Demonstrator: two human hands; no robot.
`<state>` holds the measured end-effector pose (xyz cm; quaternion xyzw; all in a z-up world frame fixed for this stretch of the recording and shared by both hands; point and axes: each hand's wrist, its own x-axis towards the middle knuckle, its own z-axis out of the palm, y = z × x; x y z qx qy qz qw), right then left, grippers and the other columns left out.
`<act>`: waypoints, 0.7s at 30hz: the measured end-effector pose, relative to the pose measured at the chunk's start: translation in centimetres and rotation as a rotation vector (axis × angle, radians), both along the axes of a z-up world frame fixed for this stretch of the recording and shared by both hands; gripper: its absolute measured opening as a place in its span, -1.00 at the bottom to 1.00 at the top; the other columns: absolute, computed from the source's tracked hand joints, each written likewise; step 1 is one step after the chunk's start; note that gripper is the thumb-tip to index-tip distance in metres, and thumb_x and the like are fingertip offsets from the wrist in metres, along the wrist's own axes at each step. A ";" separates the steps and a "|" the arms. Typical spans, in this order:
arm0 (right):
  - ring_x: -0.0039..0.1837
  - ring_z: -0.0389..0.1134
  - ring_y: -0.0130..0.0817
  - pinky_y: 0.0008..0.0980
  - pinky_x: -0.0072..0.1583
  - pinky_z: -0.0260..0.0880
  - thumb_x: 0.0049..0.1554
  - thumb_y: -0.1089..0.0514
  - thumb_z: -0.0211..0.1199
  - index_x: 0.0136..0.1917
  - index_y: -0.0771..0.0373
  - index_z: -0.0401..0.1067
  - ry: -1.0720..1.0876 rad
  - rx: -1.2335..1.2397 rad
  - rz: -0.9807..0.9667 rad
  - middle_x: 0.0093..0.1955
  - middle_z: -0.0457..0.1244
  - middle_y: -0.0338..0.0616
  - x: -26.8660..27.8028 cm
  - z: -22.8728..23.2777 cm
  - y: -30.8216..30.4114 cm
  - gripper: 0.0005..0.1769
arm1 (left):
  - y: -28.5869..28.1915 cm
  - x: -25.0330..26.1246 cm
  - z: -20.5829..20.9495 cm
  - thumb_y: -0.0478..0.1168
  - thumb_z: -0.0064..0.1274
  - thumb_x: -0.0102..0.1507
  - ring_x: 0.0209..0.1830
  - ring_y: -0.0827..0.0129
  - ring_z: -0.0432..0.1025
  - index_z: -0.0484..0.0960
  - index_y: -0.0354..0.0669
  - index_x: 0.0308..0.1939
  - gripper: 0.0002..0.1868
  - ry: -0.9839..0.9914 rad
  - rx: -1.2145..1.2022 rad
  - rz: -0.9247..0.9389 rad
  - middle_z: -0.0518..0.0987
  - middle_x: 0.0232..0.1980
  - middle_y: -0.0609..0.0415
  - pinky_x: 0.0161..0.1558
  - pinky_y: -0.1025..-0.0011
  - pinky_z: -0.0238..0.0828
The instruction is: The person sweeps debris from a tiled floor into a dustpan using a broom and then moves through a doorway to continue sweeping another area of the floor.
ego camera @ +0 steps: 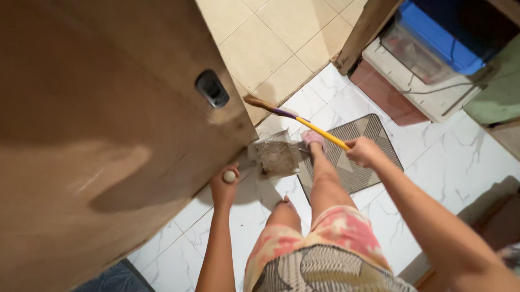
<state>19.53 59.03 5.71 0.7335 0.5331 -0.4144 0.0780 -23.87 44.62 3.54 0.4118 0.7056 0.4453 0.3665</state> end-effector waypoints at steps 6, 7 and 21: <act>-0.40 0.27 -0.39 -0.31 -0.35 0.29 0.10 0.16 0.24 0.38 -0.01 0.49 0.143 -0.052 -0.104 -0.31 0.37 -0.12 0.1 1.2 0.6 -0.45 | 1.7 2.4 3.1 -0.55 0.09 0.04 0.13 0.28 0.59 0.61 -0.18 -0.41 -0.81 -0.002 -0.114 0.072 0.72 0.05 -0.03 0.09 0.40 0.47; -0.41 0.25 -0.41 -0.32 -0.36 0.27 0.09 0.17 0.25 0.38 -0.03 0.48 0.145 -0.070 -0.120 -0.34 0.34 -0.14 0.1 1.4 0.3 -0.44 | 1.9 2.8 3.6 -0.55 0.09 0.04 0.14 0.28 0.59 0.61 -0.18 -0.41 -0.81 0.006 -0.103 0.067 0.72 0.05 -0.03 0.09 0.39 0.47; -0.52 0.00 -0.41 -0.34 -0.48 -0.11 0.21 0.24 0.16 -0.09 0.50 0.37 0.211 -0.187 -1.259 -0.47 0.09 -0.14 18.7 -3.2 -18.2 -0.80 | 2.7 5.3 1.9 -0.52 0.09 0.09 0.16 0.31 0.57 0.58 -0.13 -0.37 -0.81 0.107 -0.167 0.020 0.71 0.15 0.08 0.12 0.41 0.46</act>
